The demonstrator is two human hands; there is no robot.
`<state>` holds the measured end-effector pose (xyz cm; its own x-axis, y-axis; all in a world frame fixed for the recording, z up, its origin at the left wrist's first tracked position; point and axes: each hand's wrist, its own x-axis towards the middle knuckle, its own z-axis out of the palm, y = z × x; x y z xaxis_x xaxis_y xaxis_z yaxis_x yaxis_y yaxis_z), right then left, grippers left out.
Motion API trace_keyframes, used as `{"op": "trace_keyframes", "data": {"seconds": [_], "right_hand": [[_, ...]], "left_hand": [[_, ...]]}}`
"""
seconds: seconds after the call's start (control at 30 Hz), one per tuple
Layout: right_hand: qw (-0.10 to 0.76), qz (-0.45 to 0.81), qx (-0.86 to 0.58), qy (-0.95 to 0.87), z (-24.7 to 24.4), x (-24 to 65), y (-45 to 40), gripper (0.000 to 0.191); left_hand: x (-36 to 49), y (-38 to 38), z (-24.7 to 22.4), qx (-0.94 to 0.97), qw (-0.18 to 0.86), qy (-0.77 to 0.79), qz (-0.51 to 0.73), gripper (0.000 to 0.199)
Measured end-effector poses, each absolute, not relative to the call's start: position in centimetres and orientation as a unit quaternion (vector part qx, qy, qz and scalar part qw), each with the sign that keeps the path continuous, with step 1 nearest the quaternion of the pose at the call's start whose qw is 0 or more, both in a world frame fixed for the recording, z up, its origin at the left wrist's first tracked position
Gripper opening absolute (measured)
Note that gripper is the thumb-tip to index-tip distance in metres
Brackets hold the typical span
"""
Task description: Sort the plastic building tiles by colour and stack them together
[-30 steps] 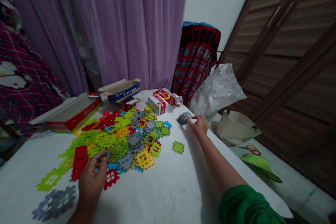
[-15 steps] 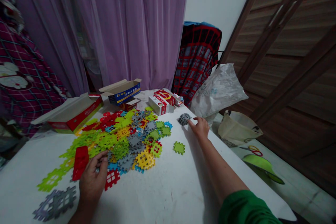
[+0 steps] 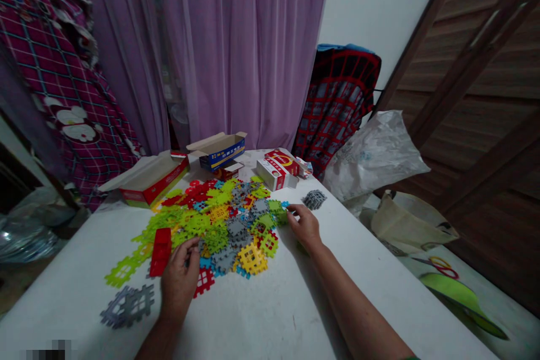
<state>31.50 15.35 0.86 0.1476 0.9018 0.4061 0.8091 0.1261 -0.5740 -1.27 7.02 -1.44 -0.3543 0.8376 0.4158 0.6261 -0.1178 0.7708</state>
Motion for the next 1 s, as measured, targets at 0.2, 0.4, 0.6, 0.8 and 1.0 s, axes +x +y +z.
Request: {"op": "trace_keyframes", "data": {"seconds": [0.2,0.4,0.6,0.8,1.0], "right_hand": [[0.222,0.055,-0.648,-0.726,3.2,25.9,20.3,0.033],[0.161,0.034,-0.624,-0.764,3.9,21.5,23.0,0.04],[0.13,0.029,-0.583,-0.801,3.9,20.0,24.0,0.036],[0.163,0.026,-0.608,-0.777,4.4,22.0,23.1,0.031],[0.348,0.253,-0.631,-0.646,3.4,29.0,18.4,0.028]], "left_hand": [[-1.2,7.0,-1.8,0.552,0.117,0.644,0.516,0.034],[-1.1,6.9,-2.0,0.547,0.123,0.64,0.526,0.032],[-1.0,6.9,-2.1,0.552,0.122,0.633,0.529,0.033],[-1.1,7.0,-2.0,0.555,0.117,0.634,0.526,0.031],[-1.3,7.2,-1.9,0.556,0.126,0.641,0.514,0.033]]}}
